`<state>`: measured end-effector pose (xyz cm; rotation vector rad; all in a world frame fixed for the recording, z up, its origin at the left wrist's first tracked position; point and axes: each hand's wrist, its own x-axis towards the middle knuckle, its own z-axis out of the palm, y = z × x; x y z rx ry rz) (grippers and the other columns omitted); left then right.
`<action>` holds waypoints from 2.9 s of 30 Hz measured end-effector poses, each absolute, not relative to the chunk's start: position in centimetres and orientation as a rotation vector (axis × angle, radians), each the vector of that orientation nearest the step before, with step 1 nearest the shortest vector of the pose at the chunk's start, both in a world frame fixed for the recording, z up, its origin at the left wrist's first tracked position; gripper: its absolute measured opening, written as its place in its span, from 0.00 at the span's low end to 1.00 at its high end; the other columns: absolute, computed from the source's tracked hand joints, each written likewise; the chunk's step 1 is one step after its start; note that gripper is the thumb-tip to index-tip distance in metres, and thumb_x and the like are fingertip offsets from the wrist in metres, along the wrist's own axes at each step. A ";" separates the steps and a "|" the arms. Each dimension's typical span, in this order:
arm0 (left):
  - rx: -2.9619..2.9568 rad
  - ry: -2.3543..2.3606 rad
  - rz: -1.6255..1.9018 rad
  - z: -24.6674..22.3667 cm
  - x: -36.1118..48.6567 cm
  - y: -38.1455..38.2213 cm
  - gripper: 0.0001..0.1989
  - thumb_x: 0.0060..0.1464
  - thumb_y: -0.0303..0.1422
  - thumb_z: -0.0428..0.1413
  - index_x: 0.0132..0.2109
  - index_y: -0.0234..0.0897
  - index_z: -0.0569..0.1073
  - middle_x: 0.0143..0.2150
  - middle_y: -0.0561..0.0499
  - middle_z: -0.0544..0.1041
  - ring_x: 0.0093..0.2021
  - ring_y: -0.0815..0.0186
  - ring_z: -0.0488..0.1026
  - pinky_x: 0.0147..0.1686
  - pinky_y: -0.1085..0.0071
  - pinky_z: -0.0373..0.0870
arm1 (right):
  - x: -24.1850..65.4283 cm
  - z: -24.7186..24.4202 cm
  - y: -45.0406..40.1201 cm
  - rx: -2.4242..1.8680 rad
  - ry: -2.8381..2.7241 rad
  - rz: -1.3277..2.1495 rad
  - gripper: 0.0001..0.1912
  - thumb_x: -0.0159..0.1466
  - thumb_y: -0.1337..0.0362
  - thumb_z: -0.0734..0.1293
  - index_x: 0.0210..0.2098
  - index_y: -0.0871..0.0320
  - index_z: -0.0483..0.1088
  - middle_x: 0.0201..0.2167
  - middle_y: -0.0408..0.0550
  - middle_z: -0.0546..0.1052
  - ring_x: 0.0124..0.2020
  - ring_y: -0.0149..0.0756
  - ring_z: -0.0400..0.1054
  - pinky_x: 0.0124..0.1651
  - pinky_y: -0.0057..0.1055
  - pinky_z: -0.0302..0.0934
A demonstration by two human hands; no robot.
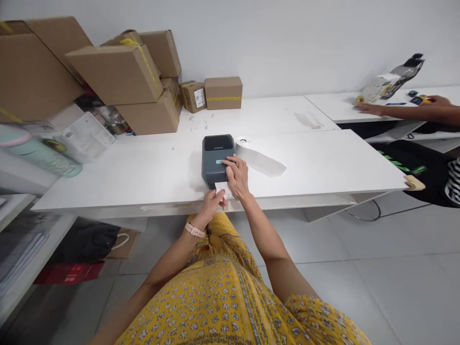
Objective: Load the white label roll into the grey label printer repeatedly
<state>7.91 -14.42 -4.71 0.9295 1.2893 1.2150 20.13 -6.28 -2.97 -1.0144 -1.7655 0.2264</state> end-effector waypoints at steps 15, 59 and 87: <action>1.191 1.568 1.507 -2.3 0.9 -14.4 0.17 0.61 0.48 0.53 0.39 0.38 0.77 0.39 0.46 0.82 0.40 0.61 0.78 0.42 0.65 0.74 | 19.4 -0.4 -5.8 -1.133 -2.155 -0.116 0.20 0.75 0.48 0.59 0.49 0.54 0.75 0.63 0.52 0.76 0.72 0.50 0.57 0.76 0.59 0.30; 1.215 1.374 1.380 -3.6 0.9 0.6 0.46 0.49 0.28 0.63 0.73 0.45 0.58 0.69 0.42 0.71 0.66 0.52 0.71 0.66 0.54 0.69 | 20.7 7.1 8.6 -1.208 -1.745 0.096 0.39 0.69 0.42 0.63 0.72 0.53 0.55 0.64 0.59 0.74 0.52 0.56 0.76 0.56 0.55 0.69; 1.217 1.713 1.275 -1.6 1.2 -0.6 0.43 0.49 0.22 0.55 0.73 0.39 0.60 0.66 0.41 0.76 0.66 0.52 0.73 0.68 0.53 0.64 | 29.4 3.7 -4.1 -0.574 -1.481 1.166 0.32 0.67 0.30 0.55 0.50 0.44 0.73 0.27 0.41 0.72 0.18 0.34 0.59 0.33 0.45 0.69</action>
